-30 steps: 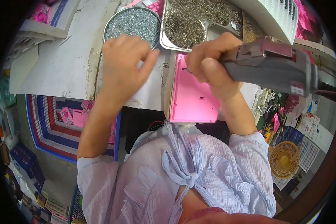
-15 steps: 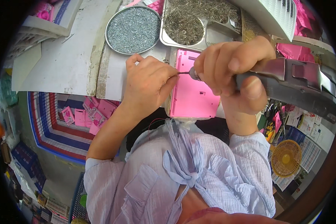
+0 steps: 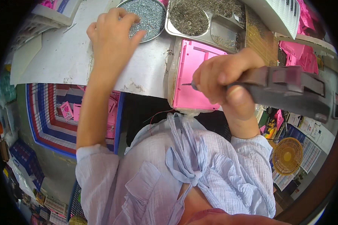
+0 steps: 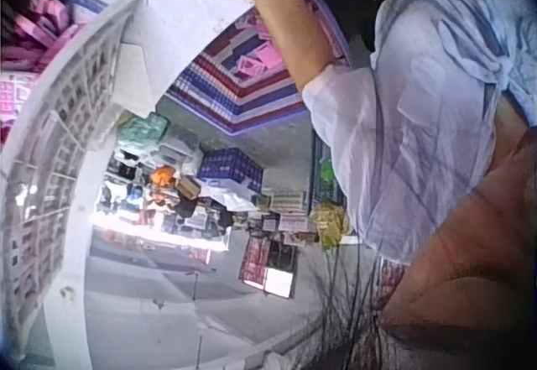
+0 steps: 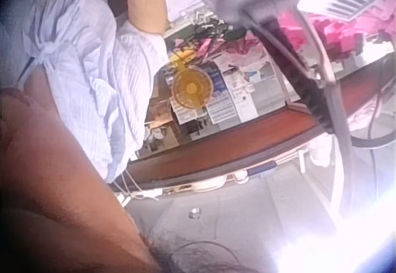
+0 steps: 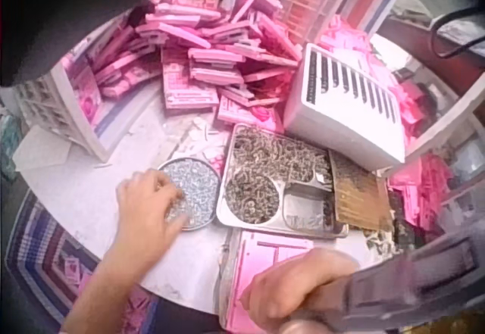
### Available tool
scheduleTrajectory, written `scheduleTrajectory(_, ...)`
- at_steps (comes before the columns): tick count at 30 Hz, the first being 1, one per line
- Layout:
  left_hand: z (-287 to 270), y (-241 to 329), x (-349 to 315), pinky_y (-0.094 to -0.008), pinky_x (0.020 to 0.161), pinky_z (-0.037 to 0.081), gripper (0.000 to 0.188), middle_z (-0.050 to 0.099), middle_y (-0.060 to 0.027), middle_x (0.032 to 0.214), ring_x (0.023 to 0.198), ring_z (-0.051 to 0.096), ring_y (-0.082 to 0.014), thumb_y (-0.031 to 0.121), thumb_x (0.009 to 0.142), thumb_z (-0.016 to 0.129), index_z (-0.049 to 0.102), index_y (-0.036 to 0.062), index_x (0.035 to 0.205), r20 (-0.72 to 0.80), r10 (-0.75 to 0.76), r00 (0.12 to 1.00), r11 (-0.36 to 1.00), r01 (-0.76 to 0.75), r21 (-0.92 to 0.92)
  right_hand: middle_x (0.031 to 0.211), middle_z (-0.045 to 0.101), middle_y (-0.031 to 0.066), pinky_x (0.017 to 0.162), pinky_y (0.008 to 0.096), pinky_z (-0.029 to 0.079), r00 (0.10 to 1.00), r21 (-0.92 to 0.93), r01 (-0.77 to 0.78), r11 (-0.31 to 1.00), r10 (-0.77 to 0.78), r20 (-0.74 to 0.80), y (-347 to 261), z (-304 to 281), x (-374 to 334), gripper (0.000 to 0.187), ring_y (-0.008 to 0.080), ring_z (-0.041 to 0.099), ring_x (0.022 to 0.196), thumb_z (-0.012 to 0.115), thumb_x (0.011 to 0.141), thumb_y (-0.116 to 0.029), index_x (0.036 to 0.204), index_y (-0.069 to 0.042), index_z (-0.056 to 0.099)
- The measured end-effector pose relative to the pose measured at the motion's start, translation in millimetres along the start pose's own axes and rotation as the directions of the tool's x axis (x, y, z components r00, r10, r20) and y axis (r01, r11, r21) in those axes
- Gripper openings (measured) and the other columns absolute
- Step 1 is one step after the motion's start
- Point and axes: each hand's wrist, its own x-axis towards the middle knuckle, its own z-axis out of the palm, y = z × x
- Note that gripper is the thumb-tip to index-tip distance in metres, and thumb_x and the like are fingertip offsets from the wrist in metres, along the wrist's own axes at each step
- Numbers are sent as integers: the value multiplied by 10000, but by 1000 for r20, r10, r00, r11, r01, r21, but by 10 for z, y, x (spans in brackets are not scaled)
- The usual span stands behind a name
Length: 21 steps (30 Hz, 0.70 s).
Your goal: Assembling and soldering components inside the housing of a pink toy or electronic device.
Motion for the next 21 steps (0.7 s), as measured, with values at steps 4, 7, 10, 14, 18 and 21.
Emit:
scheduleTrajectory(4,200,-97,36,-512,918,363,75,687,32,930,980,620,-206,232,829,773,782,199,896,1,95,996,994,-94,-60,644,512,15,544,345,411,999,-106,-52,993,52,-5,36,42,-130,292,131,482,528,724,957,-273,977,-77,507)
scheduleTrajectory(7,199,-64,57,-490,928,360,47,692,36,930,975,625,-194,225,842,767,777,185,863,-11,56,998,994,-57,-96,666,537,47,554,355,428,992,-208,-69,976,89,87,37,8,-164,216,147,490,543,705,941,-164,949,-65,513)
scheduleTrajectory(10,177,-44,77,-459,943,356,61,698,0,933,976,625,-216,189,843,752,759,131,858,9,3,1000,992,-2,-124,656,543,66,555,367,448,985,-325,-3,946,59,162,74,42,-176,177,178,507,549,688,912,-59,911,-52,511)
scheduleTrajectory(14,115,8,16,-455,892,379,63,701,-3,875,914,630,-214,186,824,760,759,125,840,28,1,1000,878,13,-479,630,536,69,523,358,470,974,-335,114,935,-38,224,174,60,-165,164,197,539,549,666,875,22,876,-36,512)
scheduleTrajectory(18,-110,352,-419,-430,890,390,95,713,20,909,898,636,-187,186,813,793,755,122,872,70,179,981,782,-99,-616,630,550,54,505,361,480,979,-313,122,942,-62,193,189,7,-169,167,186,529,512,703,905,-95,920,-43,545)
scheduleTrajectory(21,-215,553,-759,-432,887,381,113,709,29,912,891,630,-180,177,806,800,755,136,900,143,211,967,761,-71,-645,658,571,45,520,360,479,995,-110,74,991,-65,82,-10,57,-150,258,177,518,502,739,952,-246,988,-55,570)
